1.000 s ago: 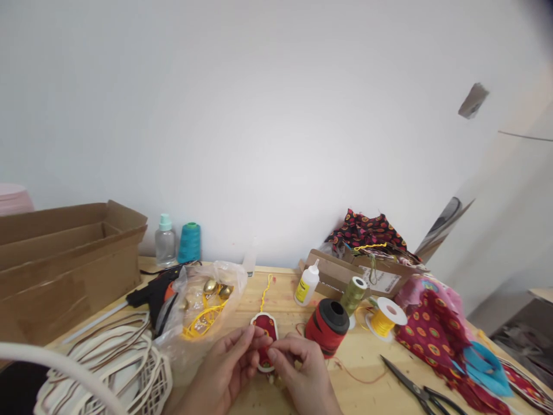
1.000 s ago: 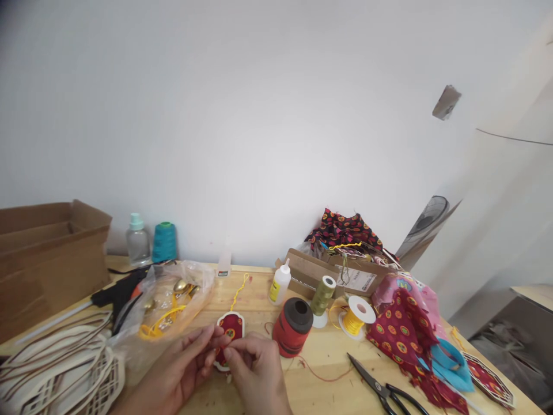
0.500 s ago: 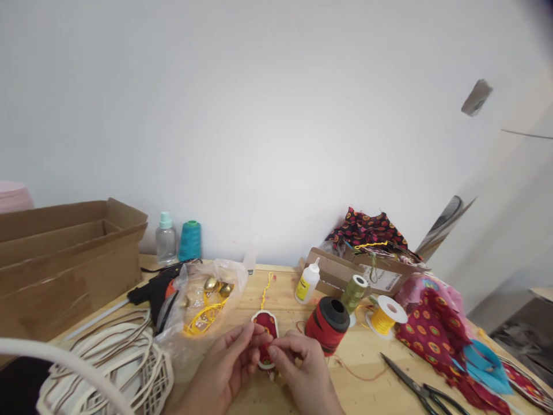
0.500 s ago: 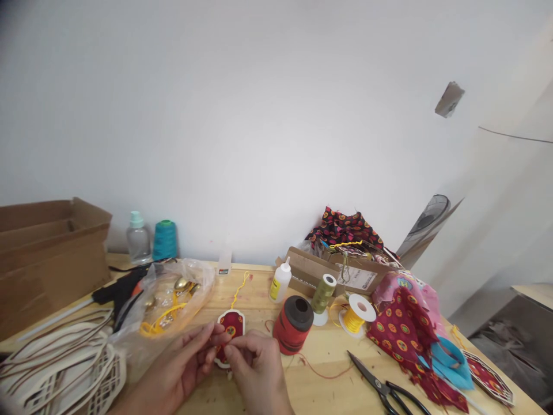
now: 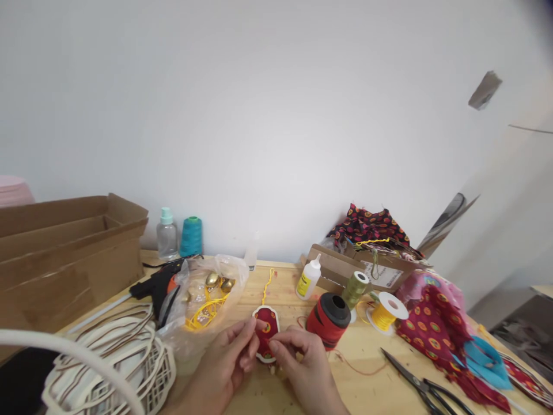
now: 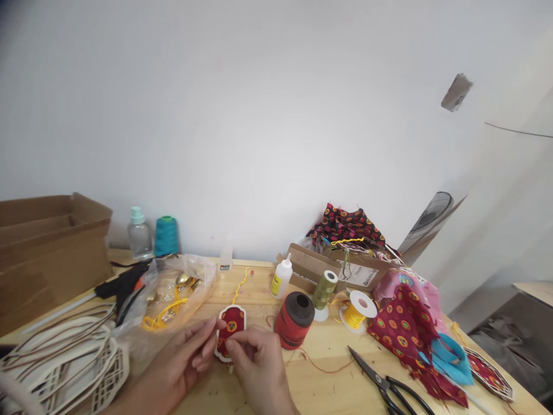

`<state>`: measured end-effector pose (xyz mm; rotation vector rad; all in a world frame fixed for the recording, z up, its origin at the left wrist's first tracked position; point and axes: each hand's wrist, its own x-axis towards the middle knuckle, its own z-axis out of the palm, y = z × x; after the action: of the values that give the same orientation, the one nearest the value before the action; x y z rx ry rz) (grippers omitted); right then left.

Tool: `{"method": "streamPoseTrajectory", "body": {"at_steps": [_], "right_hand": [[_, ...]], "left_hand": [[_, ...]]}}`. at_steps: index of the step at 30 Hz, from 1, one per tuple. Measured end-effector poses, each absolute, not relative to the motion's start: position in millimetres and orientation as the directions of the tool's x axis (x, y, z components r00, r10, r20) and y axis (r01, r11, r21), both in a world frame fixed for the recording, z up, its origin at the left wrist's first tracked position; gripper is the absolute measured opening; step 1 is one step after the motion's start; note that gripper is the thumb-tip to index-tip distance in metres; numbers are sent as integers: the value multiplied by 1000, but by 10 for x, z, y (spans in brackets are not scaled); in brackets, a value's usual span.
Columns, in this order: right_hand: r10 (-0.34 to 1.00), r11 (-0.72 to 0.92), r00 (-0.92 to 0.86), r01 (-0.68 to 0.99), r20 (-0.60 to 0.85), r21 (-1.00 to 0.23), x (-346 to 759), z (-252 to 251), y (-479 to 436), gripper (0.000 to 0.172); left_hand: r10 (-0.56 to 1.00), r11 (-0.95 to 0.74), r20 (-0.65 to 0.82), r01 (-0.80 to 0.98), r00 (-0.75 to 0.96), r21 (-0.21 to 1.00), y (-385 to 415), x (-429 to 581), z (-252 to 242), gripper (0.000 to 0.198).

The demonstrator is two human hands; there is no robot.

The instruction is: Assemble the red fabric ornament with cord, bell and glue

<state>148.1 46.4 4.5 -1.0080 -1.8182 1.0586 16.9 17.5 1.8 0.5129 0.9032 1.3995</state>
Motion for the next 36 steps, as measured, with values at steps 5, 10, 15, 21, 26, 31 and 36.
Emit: {"method": "streamPoseTrajectory", "body": {"at_steps": [5, 10, 15, 21, 26, 31, 36], "right_hand": [[897, 346, -368, 241, 244, -907, 1480, 42, 463, 21], [895, 343, -375, 226, 243, -912, 1479, 38, 476, 21], [895, 331, -384, 234, 226, -914, 1485, 11, 479, 22], [895, 331, -387, 237, 224, -913, 1485, 49, 455, 20], [890, 341, -391, 229, 235, -912, 1492, 92, 460, 21], [884, 376, -390, 270, 256, -887, 1505, 84, 459, 21], [886, 371, -393, 279, 248, -885, 1501, 77, 449, 21]], "left_hand": [[979, 135, -200, -601, -42, 788, 187, 175, -58, 36], [978, 141, -206, -610, -37, 780, 192, 179, -94, 39], [977, 146, -212, -623, -33, 769, 193, 183, -61, 35], [983, 142, -185, -580, -17, 802, 205, 171, -135, 35], [992, 80, -112, -395, -58, 915, 172, 149, -146, 33], [986, 74, -111, -275, -121, 959, 140, 161, -5, 31], [992, 62, -81, -186, -96, 981, 138, 171, 54, 27]]}}
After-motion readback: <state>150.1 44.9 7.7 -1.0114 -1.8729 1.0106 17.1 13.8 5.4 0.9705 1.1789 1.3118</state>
